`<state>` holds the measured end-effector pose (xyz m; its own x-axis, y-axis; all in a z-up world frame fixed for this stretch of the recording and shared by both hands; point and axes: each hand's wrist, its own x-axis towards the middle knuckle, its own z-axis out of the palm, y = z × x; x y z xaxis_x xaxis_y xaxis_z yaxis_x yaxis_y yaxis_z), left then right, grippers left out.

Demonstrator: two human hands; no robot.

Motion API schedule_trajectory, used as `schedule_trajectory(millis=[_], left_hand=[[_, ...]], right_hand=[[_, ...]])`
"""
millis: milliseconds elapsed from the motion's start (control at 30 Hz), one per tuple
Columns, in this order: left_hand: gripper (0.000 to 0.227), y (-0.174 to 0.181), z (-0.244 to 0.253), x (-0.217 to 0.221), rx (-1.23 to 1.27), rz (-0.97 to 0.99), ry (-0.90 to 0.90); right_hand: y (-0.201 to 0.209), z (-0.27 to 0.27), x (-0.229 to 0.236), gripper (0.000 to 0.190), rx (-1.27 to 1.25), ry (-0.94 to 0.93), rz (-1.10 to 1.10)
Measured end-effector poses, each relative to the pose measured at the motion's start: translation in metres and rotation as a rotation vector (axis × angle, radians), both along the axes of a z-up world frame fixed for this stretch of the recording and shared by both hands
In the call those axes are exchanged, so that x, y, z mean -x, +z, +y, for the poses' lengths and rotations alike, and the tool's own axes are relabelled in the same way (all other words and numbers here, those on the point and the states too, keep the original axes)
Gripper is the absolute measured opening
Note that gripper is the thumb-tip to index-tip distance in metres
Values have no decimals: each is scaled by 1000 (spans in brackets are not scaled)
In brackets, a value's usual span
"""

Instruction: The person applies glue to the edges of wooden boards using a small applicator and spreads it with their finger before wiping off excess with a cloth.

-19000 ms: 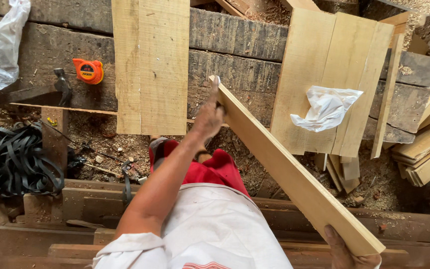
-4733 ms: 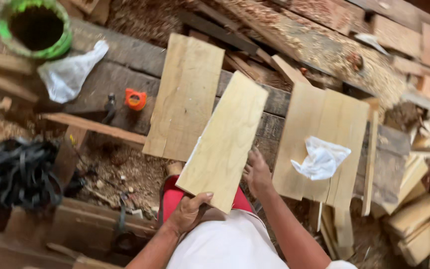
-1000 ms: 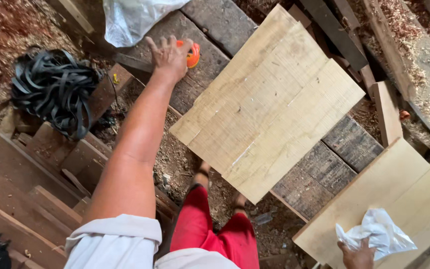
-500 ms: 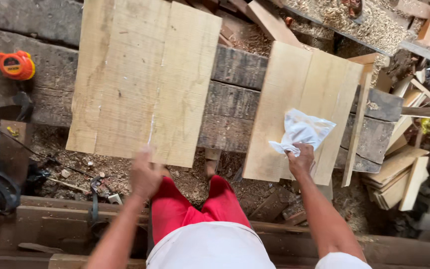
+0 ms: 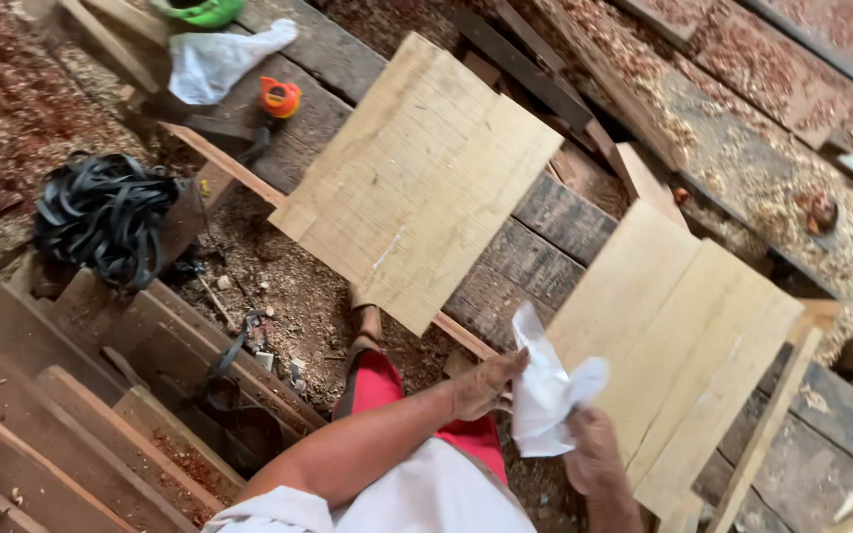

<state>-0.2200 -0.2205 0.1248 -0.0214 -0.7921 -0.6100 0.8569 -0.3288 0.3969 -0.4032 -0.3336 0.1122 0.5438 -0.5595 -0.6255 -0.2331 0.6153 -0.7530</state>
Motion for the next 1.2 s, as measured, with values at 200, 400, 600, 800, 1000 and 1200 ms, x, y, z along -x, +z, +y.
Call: schedule_trajectory(millis=[200,400,600,800,1000,1200], left_hand=[[92,38,43,-58,224,-213,475],[80,67,73,-200,-73,-506,531],[64,54,96,-388,-158,-384,581],[45,-9,77,-521,25,-461,947],[55,-63,40,-587,27,-512,1069],[106,-168,31,-639,-611,-1067,463]], right_hand=[[46,54,-136,38,-223,-35,-7],[44,95,-279,23,-147,-49,8],[77,118,-400,39,-284,-61,-20],[65,130,-394,48,51,119,304],[23,152,-338,32,42,-31,564],[19,155,-324,25,3,-68,637]])
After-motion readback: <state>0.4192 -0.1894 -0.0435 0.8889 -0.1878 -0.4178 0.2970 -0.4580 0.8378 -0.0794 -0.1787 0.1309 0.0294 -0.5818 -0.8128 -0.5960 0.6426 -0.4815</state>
